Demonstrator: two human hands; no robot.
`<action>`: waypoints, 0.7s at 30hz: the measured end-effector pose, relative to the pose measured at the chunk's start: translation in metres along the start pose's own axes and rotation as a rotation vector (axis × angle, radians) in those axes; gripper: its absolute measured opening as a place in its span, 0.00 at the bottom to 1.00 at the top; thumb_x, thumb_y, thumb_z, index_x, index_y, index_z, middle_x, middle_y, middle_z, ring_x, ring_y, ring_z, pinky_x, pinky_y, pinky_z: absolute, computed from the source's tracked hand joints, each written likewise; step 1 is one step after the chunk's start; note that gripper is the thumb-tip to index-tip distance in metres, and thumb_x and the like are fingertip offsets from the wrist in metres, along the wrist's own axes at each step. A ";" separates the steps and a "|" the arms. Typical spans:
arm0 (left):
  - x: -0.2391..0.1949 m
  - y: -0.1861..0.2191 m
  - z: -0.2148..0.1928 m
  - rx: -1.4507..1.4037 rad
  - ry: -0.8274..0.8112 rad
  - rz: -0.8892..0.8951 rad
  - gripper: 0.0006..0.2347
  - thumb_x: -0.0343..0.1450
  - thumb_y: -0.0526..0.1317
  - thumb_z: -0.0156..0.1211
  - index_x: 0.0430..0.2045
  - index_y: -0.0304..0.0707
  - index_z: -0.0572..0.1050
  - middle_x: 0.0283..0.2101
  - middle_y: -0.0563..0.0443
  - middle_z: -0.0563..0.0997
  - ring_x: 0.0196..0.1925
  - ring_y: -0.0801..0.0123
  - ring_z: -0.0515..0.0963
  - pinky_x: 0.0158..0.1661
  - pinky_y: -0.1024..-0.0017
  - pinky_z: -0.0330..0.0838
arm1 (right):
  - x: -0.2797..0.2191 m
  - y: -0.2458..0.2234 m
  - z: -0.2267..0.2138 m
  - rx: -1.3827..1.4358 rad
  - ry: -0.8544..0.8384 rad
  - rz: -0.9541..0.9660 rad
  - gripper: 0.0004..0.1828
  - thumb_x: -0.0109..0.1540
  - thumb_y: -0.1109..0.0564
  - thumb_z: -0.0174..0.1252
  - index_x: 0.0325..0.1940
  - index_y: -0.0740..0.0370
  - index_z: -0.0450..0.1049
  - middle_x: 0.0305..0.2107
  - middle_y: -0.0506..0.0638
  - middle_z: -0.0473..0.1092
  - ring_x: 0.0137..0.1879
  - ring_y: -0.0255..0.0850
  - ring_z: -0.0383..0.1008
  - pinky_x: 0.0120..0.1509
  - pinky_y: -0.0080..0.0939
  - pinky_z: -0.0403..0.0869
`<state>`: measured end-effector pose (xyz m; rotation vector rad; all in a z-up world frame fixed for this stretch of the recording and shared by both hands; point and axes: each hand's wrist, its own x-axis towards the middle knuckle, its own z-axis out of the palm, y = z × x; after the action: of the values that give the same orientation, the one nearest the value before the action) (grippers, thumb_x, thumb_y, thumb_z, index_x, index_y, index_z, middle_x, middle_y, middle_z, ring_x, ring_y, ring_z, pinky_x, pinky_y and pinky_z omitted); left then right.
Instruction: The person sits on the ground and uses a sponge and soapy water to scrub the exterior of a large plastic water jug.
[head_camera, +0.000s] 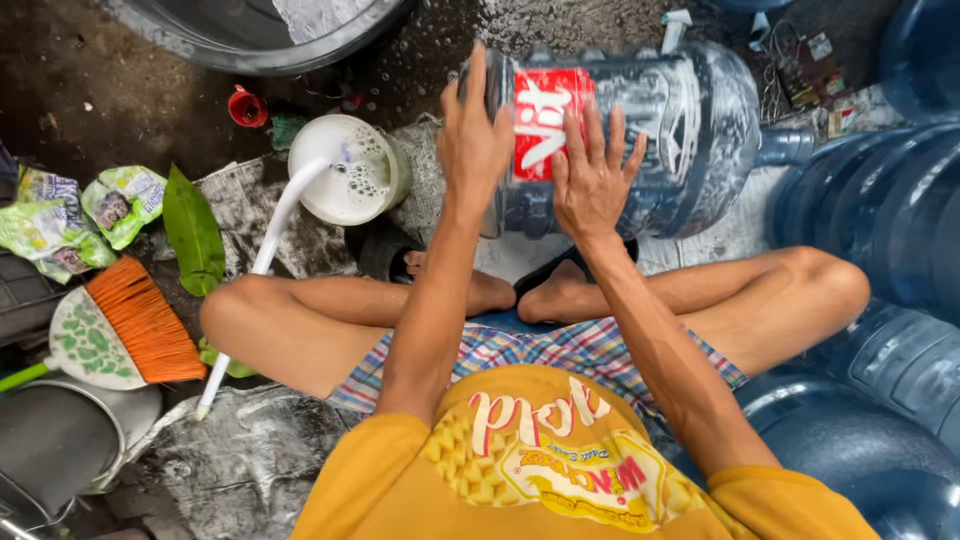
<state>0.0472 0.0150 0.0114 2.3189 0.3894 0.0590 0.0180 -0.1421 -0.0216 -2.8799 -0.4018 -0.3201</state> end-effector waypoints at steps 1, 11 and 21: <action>0.020 0.004 -0.003 0.036 -0.119 -0.148 0.28 0.72 0.44 0.51 0.64 0.62 0.43 0.55 0.34 0.62 0.26 0.68 0.79 0.16 0.79 0.75 | -0.007 -0.001 0.000 0.028 0.036 0.000 0.23 0.70 0.48 0.37 0.69 0.51 0.59 0.66 0.48 0.50 0.73 0.49 0.42 0.72 0.61 0.39; -0.022 0.000 -0.025 -0.194 0.061 -0.067 0.37 0.63 0.42 0.70 0.64 0.62 0.52 0.45 0.31 0.71 0.48 0.31 0.74 0.44 0.47 0.68 | -0.050 0.151 0.026 0.396 0.364 0.914 0.35 0.67 0.37 0.49 0.73 0.49 0.47 0.70 0.54 0.37 0.75 0.50 0.27 0.73 0.65 0.23; -0.032 -0.049 -0.008 -0.481 0.050 -0.302 0.45 0.51 0.44 0.78 0.63 0.53 0.55 0.62 0.29 0.62 0.63 0.40 0.62 0.61 0.54 0.56 | -0.043 0.309 0.083 0.995 -0.020 1.474 0.51 0.43 0.16 0.60 0.57 0.51 0.68 0.53 0.51 0.67 0.60 0.49 0.67 0.66 0.54 0.62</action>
<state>0.0024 0.0433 -0.0147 1.7703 0.6678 0.0552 0.0828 -0.4230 -0.1676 -1.5511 1.1674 0.1623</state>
